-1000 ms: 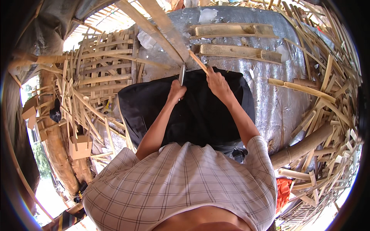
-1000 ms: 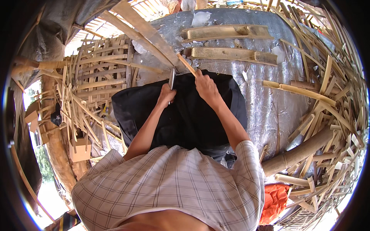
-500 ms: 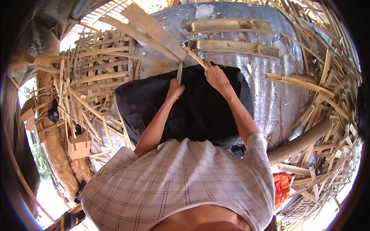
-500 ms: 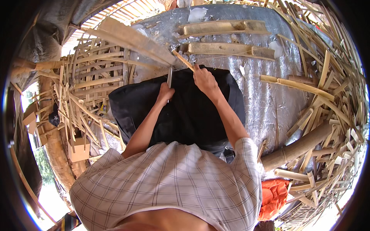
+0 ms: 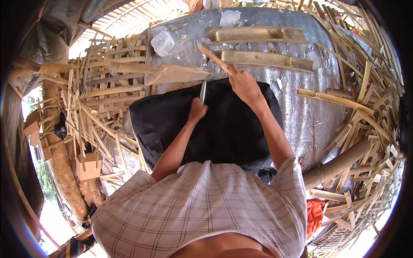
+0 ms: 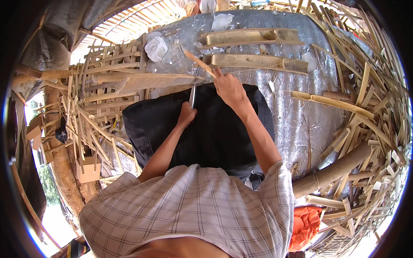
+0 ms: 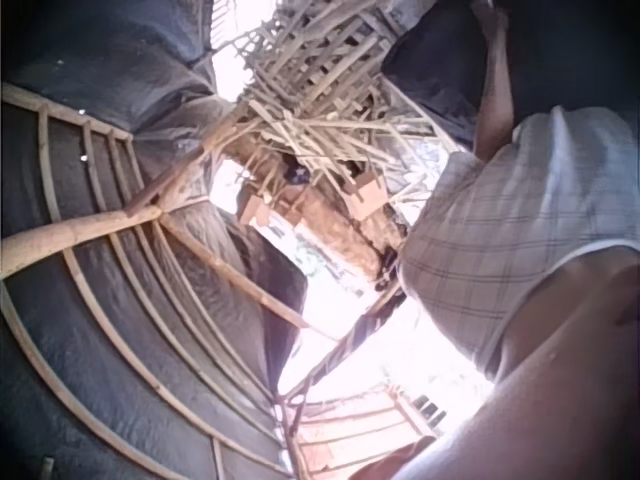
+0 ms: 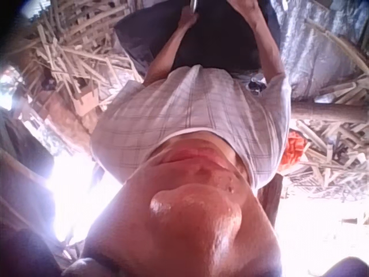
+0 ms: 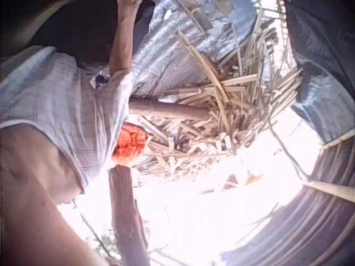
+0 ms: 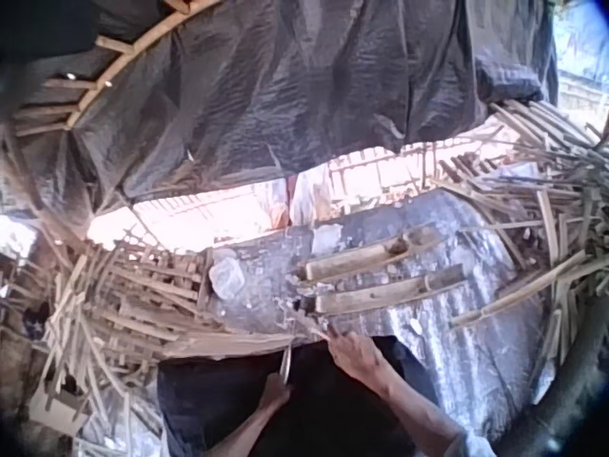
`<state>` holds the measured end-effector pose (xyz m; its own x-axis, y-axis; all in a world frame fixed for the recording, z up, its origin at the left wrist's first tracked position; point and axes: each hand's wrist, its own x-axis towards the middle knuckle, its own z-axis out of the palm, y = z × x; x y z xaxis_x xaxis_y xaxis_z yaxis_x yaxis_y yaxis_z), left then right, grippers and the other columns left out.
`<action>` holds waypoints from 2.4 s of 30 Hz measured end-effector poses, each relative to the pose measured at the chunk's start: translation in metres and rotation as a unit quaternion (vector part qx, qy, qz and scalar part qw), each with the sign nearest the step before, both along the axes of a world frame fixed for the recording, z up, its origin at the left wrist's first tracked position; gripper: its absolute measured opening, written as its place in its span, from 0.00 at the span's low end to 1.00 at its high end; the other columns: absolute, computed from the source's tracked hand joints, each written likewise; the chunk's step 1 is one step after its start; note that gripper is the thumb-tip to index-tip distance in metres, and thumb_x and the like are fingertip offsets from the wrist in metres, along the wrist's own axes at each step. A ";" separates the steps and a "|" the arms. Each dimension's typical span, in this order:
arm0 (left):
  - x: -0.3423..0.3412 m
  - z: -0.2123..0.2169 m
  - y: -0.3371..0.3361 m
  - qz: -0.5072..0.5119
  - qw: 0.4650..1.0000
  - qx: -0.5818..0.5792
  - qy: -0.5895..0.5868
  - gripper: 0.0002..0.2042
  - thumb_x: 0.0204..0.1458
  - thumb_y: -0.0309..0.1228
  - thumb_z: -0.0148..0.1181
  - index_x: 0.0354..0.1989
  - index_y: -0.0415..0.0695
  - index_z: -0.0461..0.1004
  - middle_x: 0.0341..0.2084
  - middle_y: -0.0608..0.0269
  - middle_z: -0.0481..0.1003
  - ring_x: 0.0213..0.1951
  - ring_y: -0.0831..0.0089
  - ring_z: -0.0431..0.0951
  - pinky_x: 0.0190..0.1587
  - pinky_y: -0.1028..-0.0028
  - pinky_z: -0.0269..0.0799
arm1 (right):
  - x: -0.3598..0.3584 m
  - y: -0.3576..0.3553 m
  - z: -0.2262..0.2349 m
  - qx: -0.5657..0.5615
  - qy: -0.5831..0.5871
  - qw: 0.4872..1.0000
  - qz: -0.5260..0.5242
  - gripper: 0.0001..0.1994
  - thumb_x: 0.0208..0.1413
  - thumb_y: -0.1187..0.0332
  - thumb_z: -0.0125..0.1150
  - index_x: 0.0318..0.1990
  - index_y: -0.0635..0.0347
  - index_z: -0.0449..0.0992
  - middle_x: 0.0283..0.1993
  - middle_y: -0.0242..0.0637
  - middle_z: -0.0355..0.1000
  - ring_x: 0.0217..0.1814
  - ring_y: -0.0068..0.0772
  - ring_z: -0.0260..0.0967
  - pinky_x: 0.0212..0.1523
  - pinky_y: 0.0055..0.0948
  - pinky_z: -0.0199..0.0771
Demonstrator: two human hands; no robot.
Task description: The person uses a hammer and a chisel to split lengths of bamboo into thinner strips while sitting on a mat.
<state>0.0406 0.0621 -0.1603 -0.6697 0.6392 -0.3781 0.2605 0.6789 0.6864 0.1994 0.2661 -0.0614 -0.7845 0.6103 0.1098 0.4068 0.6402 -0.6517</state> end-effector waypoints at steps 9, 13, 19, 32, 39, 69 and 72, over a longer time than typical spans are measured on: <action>-0.008 -0.011 0.001 -0.018 0.996 -0.081 0.016 0.12 0.41 0.21 0.56 0.35 0.27 0.75 0.28 0.34 0.78 0.37 0.45 0.83 0.37 0.56 0.75 | 0.024 0.000 -0.054 0.005 -0.010 0.999 0.042 0.10 0.62 0.70 0.56 0.47 0.63 0.67 0.24 0.57 0.73 0.30 0.66 0.74 0.29 0.57 0.75; -0.002 -0.007 0.000 0.017 1.000 -0.022 -0.014 0.13 0.42 0.23 0.58 0.35 0.26 0.74 0.27 0.36 0.78 0.35 0.45 0.83 0.36 0.55 0.74 | 0.010 0.005 0.009 -0.027 0.058 0.997 0.039 0.13 0.62 0.70 0.56 0.51 0.63 0.65 0.26 0.55 0.73 0.31 0.65 0.74 0.30 0.56 0.76; 0.001 0.012 0.014 0.025 0.995 -0.091 -0.029 0.13 0.43 0.25 0.59 0.34 0.26 0.73 0.25 0.38 0.77 0.27 0.51 0.82 0.28 0.56 0.73 | 0.023 0.009 -0.058 0.023 -0.068 0.997 0.017 0.15 0.60 0.71 0.58 0.53 0.61 0.66 0.26 0.57 0.73 0.32 0.69 0.74 0.31 0.57 0.76; -0.010 -0.019 0.012 0.019 1.000 -0.008 -0.018 0.12 0.43 0.24 0.57 0.34 0.27 0.73 0.23 0.44 0.75 0.22 0.58 0.79 0.22 0.59 0.69 | 0.037 0.027 -0.092 0.100 -0.069 0.991 0.055 0.14 0.60 0.69 0.59 0.52 0.58 0.70 0.35 0.51 0.78 0.33 0.62 0.78 0.30 0.54 0.79; 0.001 -0.003 0.013 0.044 0.997 -0.032 -0.045 0.10 0.44 0.23 0.58 0.32 0.26 0.73 0.17 0.48 0.73 0.17 0.59 0.77 0.20 0.59 0.68 | 0.002 0.020 -0.044 -0.075 0.102 0.992 0.014 0.11 0.59 0.71 0.59 0.47 0.63 0.70 0.35 0.57 0.77 0.37 0.71 0.74 0.37 0.60 0.75; 0.000 -0.033 0.013 0.044 0.996 -0.049 -0.062 0.20 0.49 0.29 0.59 0.50 0.31 0.72 0.30 0.42 0.79 0.23 0.57 0.80 0.23 0.59 0.73 | -0.015 0.048 -0.040 0.002 -0.072 0.992 0.107 0.10 0.62 0.68 0.58 0.44 0.67 0.71 0.36 0.66 0.74 0.42 0.72 0.73 0.40 0.59 0.72; -0.001 -0.024 0.013 0.049 0.993 -0.024 -0.107 0.18 0.50 0.31 0.61 0.48 0.35 0.73 0.26 0.47 0.77 0.21 0.61 0.78 0.23 0.63 0.72 | -0.012 0.036 -0.053 0.002 0.026 0.997 0.066 0.11 0.65 0.66 0.57 0.42 0.67 0.70 0.34 0.65 0.74 0.39 0.71 0.72 0.38 0.55 0.71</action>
<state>0.0398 0.0747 -0.1846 -0.6294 0.5523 -0.5467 0.0436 0.7274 0.6848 0.1875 0.3017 -0.1139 -0.8514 0.5012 0.1549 0.2843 0.6889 -0.6668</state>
